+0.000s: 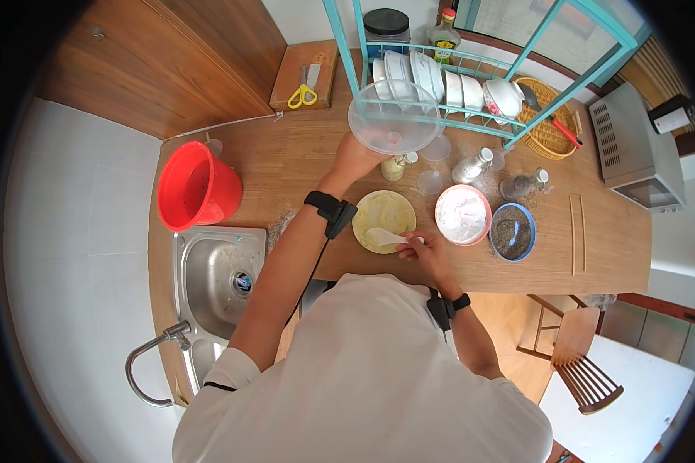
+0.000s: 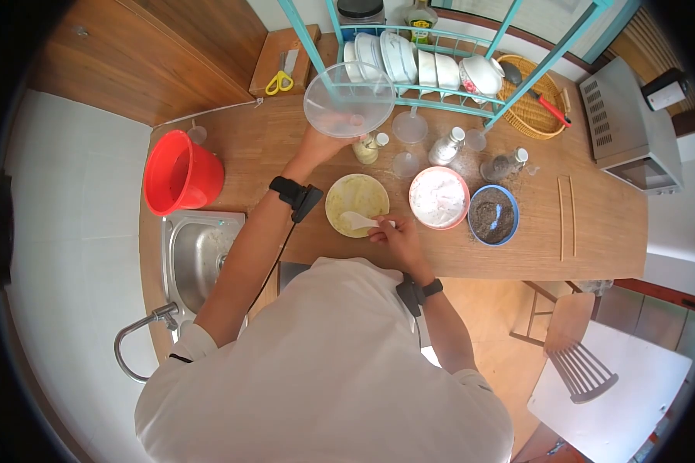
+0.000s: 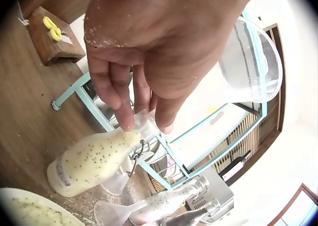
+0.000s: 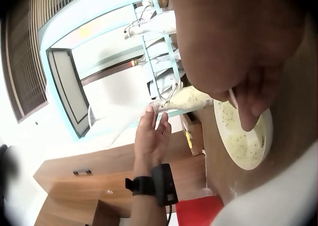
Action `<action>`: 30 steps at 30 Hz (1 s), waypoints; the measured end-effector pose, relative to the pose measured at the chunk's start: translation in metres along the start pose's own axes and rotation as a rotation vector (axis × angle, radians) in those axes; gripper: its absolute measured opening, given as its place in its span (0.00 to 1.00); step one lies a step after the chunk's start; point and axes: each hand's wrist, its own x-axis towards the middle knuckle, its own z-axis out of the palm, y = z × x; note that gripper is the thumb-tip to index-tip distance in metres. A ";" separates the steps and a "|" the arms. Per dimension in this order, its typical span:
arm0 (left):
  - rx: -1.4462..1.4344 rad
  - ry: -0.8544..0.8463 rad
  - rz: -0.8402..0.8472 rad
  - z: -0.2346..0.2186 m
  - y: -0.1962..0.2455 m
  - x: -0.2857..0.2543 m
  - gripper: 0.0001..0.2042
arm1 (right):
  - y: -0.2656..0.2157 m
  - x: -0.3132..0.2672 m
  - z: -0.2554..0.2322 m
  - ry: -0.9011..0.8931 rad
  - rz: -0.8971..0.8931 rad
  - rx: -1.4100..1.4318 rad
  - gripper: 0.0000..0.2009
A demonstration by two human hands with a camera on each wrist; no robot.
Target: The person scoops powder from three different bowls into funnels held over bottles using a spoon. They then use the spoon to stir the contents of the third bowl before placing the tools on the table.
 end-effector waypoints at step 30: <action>-0.029 -0.054 0.000 -0.004 -0.002 0.006 0.18 | -0.206 -0.036 0.045 0.365 -1.136 -0.730 0.12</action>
